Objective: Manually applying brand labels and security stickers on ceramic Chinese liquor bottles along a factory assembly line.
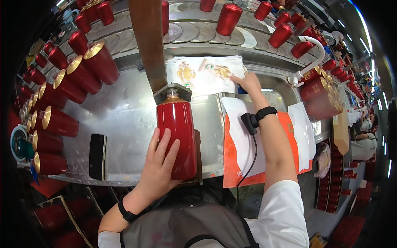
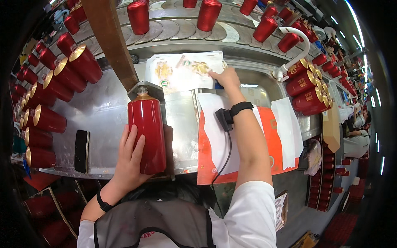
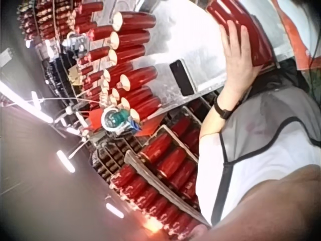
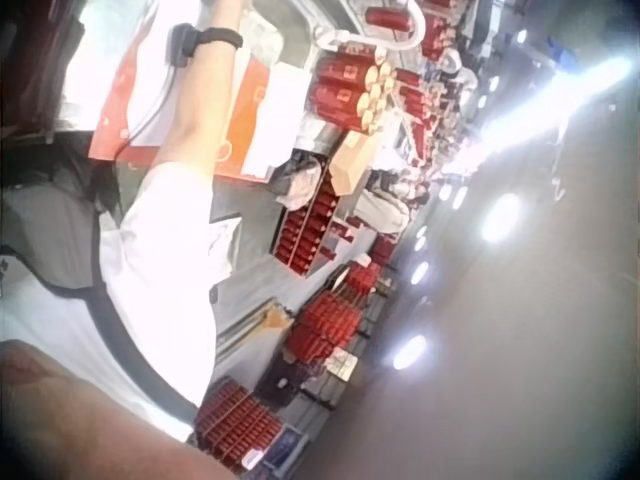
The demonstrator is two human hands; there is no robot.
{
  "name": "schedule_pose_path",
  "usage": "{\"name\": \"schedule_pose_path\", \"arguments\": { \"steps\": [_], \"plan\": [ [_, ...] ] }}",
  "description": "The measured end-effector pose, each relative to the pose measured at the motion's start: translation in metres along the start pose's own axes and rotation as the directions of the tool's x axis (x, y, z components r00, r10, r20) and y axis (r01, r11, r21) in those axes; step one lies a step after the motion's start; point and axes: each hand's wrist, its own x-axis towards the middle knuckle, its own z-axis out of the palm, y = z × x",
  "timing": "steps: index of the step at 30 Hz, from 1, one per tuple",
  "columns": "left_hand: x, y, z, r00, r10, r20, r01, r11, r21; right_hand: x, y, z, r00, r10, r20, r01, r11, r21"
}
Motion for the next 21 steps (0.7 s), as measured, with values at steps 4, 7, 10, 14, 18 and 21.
{"name": "schedule_pose_path", "arguments": {
  "steps": [4,7,10,14,18,21],
  "plan": [
    [-0.005,-0.002,0.001,0.998,-0.042,-0.046,0.038,0.997,-0.073,0.026,0.047,0.011,0.999,0.028,0.037,-0.036,0.968,0.250],
    [-0.010,-0.004,-0.001,0.995,-0.094,-0.032,0.090,0.990,-0.108,0.028,0.042,0.020,0.992,0.091,0.090,-0.125,0.827,0.548],
    [-0.006,0.000,-0.003,0.995,-0.092,-0.025,0.089,0.989,-0.117,0.040,0.052,0.030,1.000,0.018,0.000,-0.016,0.909,0.416],
    [-0.011,-0.003,-0.004,0.993,-0.122,0.011,0.122,0.992,-0.042,0.045,0.062,0.021,0.996,0.085,0.001,-0.076,0.881,0.468],
    [-0.013,-0.004,-0.007,0.988,-0.152,0.037,0.152,0.988,-0.015,0.037,0.051,-0.020,0.981,0.134,-0.140,-0.115,0.985,0.132],
    [-0.011,0.002,-0.008,0.984,-0.168,0.050,0.168,0.986,0.013,0.034,0.053,-0.068,0.946,0.136,-0.295,-0.107,0.988,0.112]
  ]
}}
